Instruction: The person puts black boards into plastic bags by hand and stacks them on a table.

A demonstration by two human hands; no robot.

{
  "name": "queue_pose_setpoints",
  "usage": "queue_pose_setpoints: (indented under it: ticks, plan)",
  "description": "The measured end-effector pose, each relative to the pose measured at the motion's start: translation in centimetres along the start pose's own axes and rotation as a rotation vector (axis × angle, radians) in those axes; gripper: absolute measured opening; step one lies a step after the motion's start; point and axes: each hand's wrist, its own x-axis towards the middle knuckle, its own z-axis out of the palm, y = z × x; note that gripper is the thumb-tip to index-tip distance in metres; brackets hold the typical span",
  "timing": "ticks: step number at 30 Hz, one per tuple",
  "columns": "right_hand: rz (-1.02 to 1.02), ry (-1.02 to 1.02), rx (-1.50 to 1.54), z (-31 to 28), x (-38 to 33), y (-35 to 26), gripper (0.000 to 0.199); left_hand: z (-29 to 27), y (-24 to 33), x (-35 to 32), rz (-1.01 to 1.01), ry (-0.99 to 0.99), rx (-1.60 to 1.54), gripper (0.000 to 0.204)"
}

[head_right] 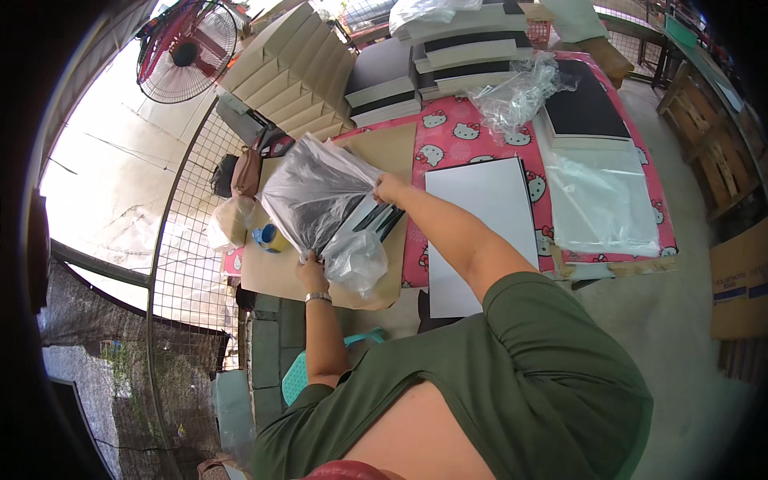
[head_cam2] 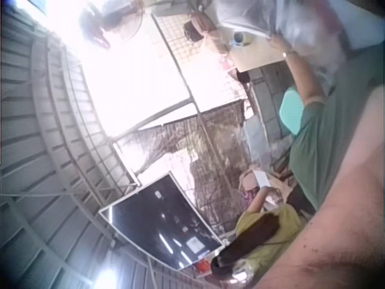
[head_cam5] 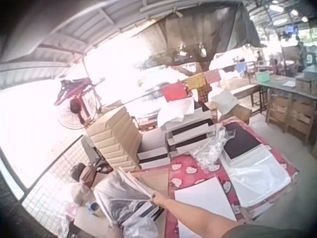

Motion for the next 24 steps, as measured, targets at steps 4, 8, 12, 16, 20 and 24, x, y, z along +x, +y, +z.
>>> queue_pose_setpoints:
  ticks: [4,8,12,16,20,24]
  plan:
    - [0.080,-0.063,-0.059,1.1,-1.8,0.7,0.022,-1.9,-2.4,1.3,0.254,0.157,0.712,0.035]
    - [-0.087,-0.135,-0.358,-1.9,-4.3,3.0,0.037,-0.7,0.9,-2.1,0.232,0.175,1.128,0.053]
    - [-0.451,-0.039,-0.301,-2.0,-11.0,-1.7,0.049,2.5,6.2,-6.8,0.427,-0.064,0.731,0.044]
    - [-0.474,-0.182,0.113,-1.9,-16.8,-5.6,0.058,10.2,10.7,-12.8,-0.035,-0.929,-0.293,0.044]
    - [-0.390,-0.099,0.144,-8.2,-18.7,-7.5,0.061,13.3,14.1,-15.2,-0.114,-1.145,-0.599,0.057]
    - [-0.483,-0.038,0.143,-10.7,-21.9,-9.2,0.033,15.0,14.1,-16.6,-0.156,-1.163,-0.484,0.059]
